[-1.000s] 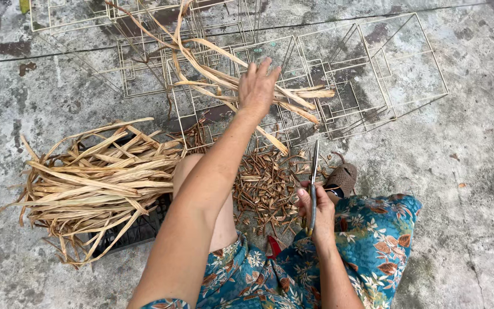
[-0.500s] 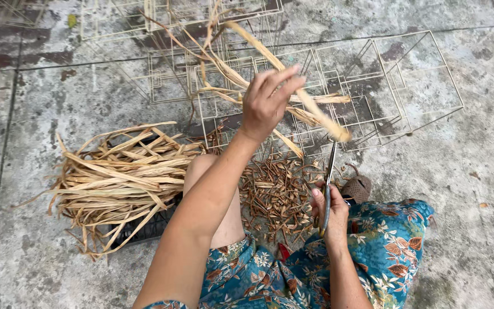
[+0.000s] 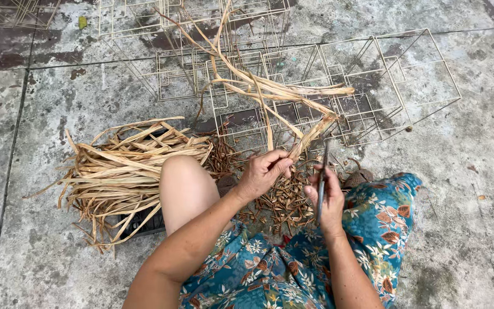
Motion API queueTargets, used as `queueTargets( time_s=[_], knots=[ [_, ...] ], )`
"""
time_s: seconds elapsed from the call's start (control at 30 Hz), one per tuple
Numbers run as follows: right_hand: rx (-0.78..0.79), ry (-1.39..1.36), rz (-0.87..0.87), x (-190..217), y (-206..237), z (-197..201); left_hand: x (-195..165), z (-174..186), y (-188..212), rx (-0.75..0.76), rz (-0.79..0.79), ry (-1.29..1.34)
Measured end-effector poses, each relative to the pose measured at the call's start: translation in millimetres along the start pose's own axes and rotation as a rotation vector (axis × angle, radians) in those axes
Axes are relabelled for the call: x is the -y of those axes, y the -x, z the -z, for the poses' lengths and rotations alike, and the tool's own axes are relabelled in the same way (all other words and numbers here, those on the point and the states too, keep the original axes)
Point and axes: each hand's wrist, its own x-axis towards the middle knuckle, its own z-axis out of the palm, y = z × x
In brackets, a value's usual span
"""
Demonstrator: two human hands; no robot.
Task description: The person sits on the ground and cuts dried palm leaves into shorter strips with scissors, letting trimmings fall beside them. They then gather, sort and arrange the cut leaf strips into bundles and lay them over wire frames on the ground.
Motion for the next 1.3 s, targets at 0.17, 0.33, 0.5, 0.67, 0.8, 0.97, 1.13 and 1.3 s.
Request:
queueTargets(
  time_s=[0.17, 0.33, 0.5, 0.67, 0.8, 0.97, 1.13, 1.3],
  knots=[
    [0.036, 0.002, -0.08, 4, 0, -6, 7, 1, 12, 0.226, 0.198, -0.096],
    [-0.01, 0.062, -0.149, 0, 1, -7, 0, -6, 9, 0.192, 0.137, -0.233],
    [0.045, 0.337, 0.083, 3, 6, -10, -1, -17, 2, -0.025, -0.02, -0.181],
    [0.093, 0.271, 0.015, 15, 5, -11, 22, -27, -3, 0.002, 0.201, -0.061],
    [0.084, 0.129, -0.188, 23, 5, -10, 43, -26, -6, 0.067, 0.251, 0.314],
    [0.076, 0.093, -0.155, 23, 6, -9, 53, -30, -2, 0.184, 0.297, 0.305],
    [0.056, 0.138, -0.122, 14, 7, -10, 57, -33, 0, 0.202, 0.304, 0.309],
    [0.032, -0.041, -0.173, -2, 10, -11, 58, -33, 0, 0.219, 0.298, 0.302]
  ],
)
